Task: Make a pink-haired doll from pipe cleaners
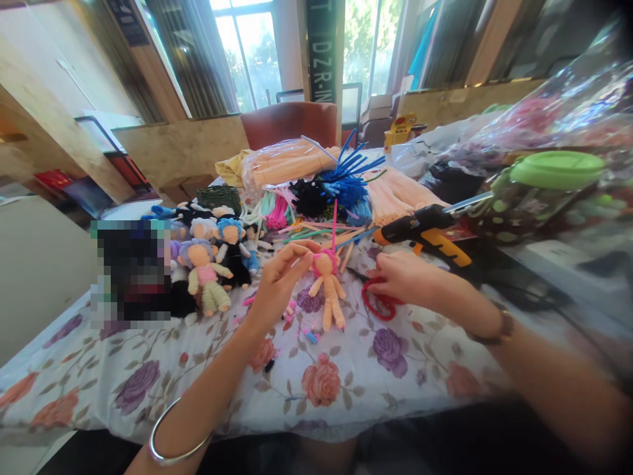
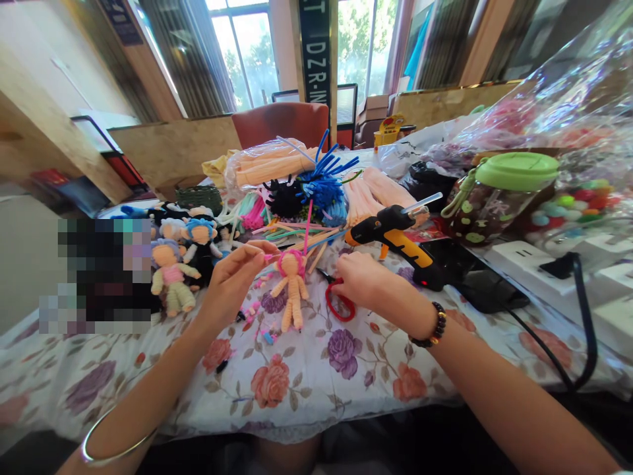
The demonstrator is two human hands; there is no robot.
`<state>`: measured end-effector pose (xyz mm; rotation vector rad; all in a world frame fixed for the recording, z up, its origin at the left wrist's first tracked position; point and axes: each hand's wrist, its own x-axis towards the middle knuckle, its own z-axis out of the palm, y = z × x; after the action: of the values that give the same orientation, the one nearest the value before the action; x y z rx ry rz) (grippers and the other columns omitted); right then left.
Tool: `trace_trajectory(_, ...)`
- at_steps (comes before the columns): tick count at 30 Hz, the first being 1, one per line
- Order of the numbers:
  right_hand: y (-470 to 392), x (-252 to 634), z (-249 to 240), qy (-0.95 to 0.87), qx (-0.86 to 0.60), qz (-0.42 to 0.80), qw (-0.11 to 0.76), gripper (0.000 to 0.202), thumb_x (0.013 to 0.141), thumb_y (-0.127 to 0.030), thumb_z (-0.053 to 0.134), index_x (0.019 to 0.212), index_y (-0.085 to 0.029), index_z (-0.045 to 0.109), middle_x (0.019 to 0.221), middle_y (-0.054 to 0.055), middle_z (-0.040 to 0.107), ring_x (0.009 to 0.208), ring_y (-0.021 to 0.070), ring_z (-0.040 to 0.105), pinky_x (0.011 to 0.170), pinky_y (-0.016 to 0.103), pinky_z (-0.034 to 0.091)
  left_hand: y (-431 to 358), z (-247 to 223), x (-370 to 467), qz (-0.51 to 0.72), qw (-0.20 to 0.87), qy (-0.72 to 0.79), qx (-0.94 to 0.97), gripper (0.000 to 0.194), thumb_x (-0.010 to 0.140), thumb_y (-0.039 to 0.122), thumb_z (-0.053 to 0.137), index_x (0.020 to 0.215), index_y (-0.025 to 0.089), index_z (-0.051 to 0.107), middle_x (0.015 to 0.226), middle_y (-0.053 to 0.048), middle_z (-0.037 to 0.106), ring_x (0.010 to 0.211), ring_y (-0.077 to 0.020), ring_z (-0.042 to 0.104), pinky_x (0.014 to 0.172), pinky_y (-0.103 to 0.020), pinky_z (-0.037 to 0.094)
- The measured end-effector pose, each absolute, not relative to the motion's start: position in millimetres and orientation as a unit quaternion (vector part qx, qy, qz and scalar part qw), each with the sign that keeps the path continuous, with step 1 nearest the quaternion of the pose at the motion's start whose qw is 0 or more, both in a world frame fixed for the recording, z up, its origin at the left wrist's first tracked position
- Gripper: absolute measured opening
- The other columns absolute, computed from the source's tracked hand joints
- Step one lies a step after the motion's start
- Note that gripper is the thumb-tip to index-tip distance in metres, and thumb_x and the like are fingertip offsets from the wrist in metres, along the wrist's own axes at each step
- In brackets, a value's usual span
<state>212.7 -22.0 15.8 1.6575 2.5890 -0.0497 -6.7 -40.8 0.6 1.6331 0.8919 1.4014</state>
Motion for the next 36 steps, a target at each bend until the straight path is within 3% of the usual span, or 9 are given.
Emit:
trace_trajectory(4, -25.7, 211.6, 23.1, 0.844, 0.527, -0.068, 0.074, 0.019, 0.077, -0.030, 0.061, 0.066, -0.014, 0.065, 0.058, 0.004, 0.055, 0.059, 0.0166, 0.052, 0.053, 0.028, 0.028, -41.0, 0.5, -5.5, 0.568, 0.465, 0.315, 0.602, 0.013, 0.084, 0.028, 0.059, 0.076, 0.019, 0.064, 0.104, -0.004, 0.063, 0.102, -0.0183, 0.059, 0.098, -0.036, 0.044)
trace_trajectory(9, -26.1, 210.3, 21.9, 0.854, 0.511, -0.061, 0.073, 0.018, 0.078, -0.024, 0.057, 0.066, -0.013, 0.065, 0.059, 0.005, 0.055, 0.060, 0.0156, 0.051, 0.054, 0.027, 0.027, -42.0, 2.1, -3.9, 0.580, 0.500, 0.287, 0.575, 0.012, 0.084, 0.024, 0.059, 0.075, 0.018, 0.065, 0.102, -0.003, 0.065, 0.100, -0.0177, 0.062, 0.098, -0.037, 0.045)
trace_trajectory(14, -24.5, 212.4, 27.9, 0.820, 0.570, -0.040, 0.037, 0.022, 0.077, -0.029, 0.056, 0.065, -0.012, 0.063, 0.067, 0.009, 0.060, 0.063, 0.0173, 0.054, 0.053, 0.027, 0.030, -41.0, 2.0, -5.4, 0.588, 0.490, 0.297, 0.571, 0.011, 0.083, 0.024, 0.060, 0.076, 0.019, 0.067, 0.106, -0.003, 0.065, 0.106, -0.0182, 0.060, 0.100, -0.037, 0.045)
trace_trajectory(16, -24.1, 213.5, 32.4, 0.802, 0.596, -0.046, -0.016, 0.024, 0.078, -0.030, 0.053, 0.064, -0.013, 0.060, 0.067, 0.009, 0.060, 0.063, 0.0178, 0.056, 0.054, 0.027, 0.032, -40.3, 1.5, -6.3, 0.590, 0.480, 0.302, 0.575, 0.011, 0.083, 0.024, 0.060, 0.076, 0.019, 0.067, 0.107, -0.003, 0.065, 0.107, -0.0183, 0.059, 0.101, -0.037, 0.044)
trace_trajectory(19, -22.0, 211.7, 34.9, 0.773, 0.605, -0.091, -0.169, 0.017, 0.079, -0.029, 0.052, 0.072, -0.015, 0.058, 0.071, 0.009, 0.063, 0.067, 0.0186, 0.059, 0.058, 0.027, 0.037, -39.6, 1.2, -7.3, 0.592, 0.469, 0.308, 0.579, 0.011, 0.083, 0.024, 0.061, 0.074, 0.019, 0.067, 0.108, -0.003, 0.064, 0.109, -0.0193, 0.058, 0.103, -0.037, 0.042)
trace_trajectory(22, -18.6, 204.3, 28.9, 0.753, 0.503, -0.265, -0.331, 0.016, 0.078, -0.029, 0.055, 0.087, -0.016, 0.055, 0.079, 0.006, 0.065, 0.068, 0.0165, 0.060, 0.060, 0.027, 0.044, -39.9, 1.9, -7.6, 0.597, 0.471, 0.304, 0.574, 0.011, 0.081, 0.023, 0.063, 0.073, 0.018, 0.066, 0.109, -0.004, 0.063, 0.112, -0.0214, 0.058, 0.105, -0.038, 0.041)
trace_trajectory(24, -17.1, 197.7, 22.1, 0.729, 0.408, -0.400, -0.378, 0.020, 0.077, -0.033, 0.059, 0.088, -0.017, 0.053, 0.077, 0.004, 0.063, 0.064, 0.0142, 0.058, 0.058, 0.026, 0.045, -40.7, 2.9, -7.6, 0.601, 0.478, 0.294, 0.568, 0.010, 0.080, 0.021, 0.063, 0.071, 0.017, 0.066, 0.111, -0.004, 0.062, 0.112, -0.0232, 0.058, 0.104, -0.039, 0.041)
trace_trajectory(30, -22.6, 183.5, 6.6, 0.682, 0.316, -0.531, -0.391, 0.038, 0.068, -0.048, 0.071, 0.070, -0.018, 0.048, 0.056, -0.006, 0.046, 0.047, 0.0059, 0.040, 0.044, 0.021, 0.030, -43.0, 5.6, -8.8, 0.624, 0.490, 0.266, 0.547, 0.012, 0.078, 0.016, 0.063, 0.067, 0.014, 0.067, 0.106, -0.005, 0.062, 0.101, -0.0240, 0.065, 0.098, -0.040, 0.048)
trace_trajectory(36, -30.4, 178.4, 2.3, 0.689, 0.299, -0.564, -0.343, 0.042, 0.068, -0.053, 0.070, 0.071, -0.017, 0.048, 0.062, -0.005, 0.043, 0.054, 0.0068, 0.038, 0.050, 0.022, 0.030, -42.6, 6.4, -10.2, 0.628, 0.490, 0.271, 0.541, 0.012, 0.077, 0.016, 0.063, 0.066, 0.014, 0.066, 0.104, -0.005, 0.065, 0.089, -0.0187, 0.068, 0.090, -0.036, 0.053)
